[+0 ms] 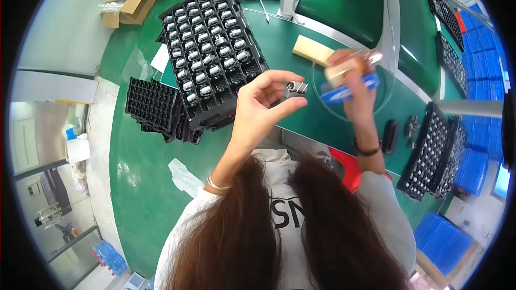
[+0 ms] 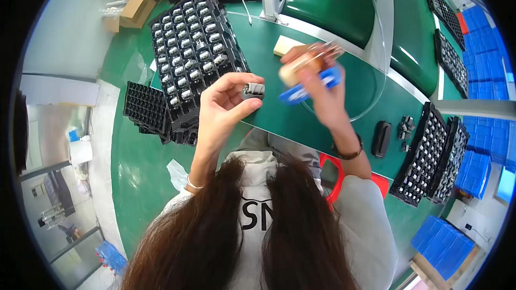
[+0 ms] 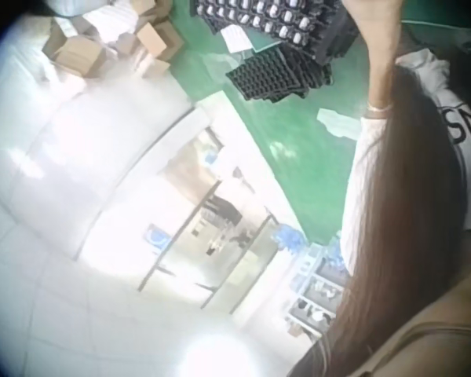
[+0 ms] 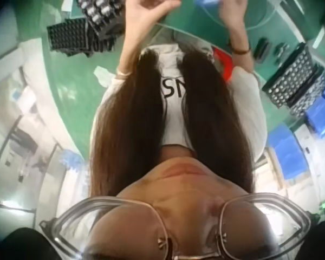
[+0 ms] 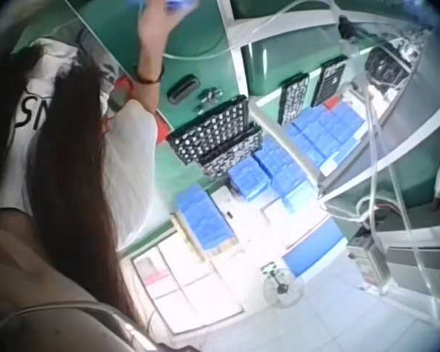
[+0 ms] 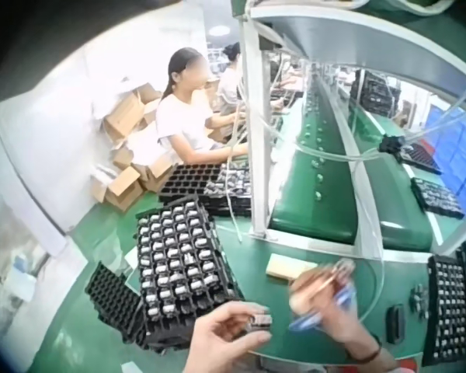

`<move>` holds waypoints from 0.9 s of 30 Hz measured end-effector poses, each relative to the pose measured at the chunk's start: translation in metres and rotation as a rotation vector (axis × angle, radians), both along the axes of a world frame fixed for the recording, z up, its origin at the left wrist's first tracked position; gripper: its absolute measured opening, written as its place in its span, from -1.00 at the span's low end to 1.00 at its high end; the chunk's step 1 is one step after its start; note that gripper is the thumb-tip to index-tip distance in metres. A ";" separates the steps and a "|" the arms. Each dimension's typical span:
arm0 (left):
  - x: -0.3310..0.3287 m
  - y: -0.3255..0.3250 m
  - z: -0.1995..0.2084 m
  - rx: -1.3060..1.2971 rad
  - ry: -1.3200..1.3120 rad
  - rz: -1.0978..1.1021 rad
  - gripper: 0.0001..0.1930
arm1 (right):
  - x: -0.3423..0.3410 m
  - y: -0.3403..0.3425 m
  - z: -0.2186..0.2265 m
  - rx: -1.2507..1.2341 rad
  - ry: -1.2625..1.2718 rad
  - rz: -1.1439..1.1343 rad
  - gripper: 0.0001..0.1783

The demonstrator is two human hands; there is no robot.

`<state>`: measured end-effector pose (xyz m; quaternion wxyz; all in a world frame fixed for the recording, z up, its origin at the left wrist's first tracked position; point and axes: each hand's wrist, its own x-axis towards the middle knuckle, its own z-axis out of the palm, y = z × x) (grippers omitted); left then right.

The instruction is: The person assembles electronic cigarette cartridges by fitting small components together by hand and pressing them into slots in black trays.

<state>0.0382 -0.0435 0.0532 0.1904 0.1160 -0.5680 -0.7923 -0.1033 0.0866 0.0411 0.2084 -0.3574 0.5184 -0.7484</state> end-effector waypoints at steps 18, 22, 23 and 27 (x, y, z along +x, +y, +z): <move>0.014 0.036 -0.038 0.183 -0.074 0.086 -0.61 | 0.050 0.015 -0.037 0.139 -0.146 0.045 -0.63; 0.012 0.038 -0.050 0.158 -0.087 0.123 -0.63 | 0.053 0.010 -0.055 0.142 -0.193 0.026 -0.70; 0.012 0.038 -0.054 0.146 -0.096 0.125 -0.61 | 0.053 0.008 -0.059 0.140 -0.193 0.037 -0.70; 0.018 0.031 -0.064 0.129 -0.120 0.138 -0.52 | 0.044 0.003 -0.062 0.184 -0.179 0.099 -0.73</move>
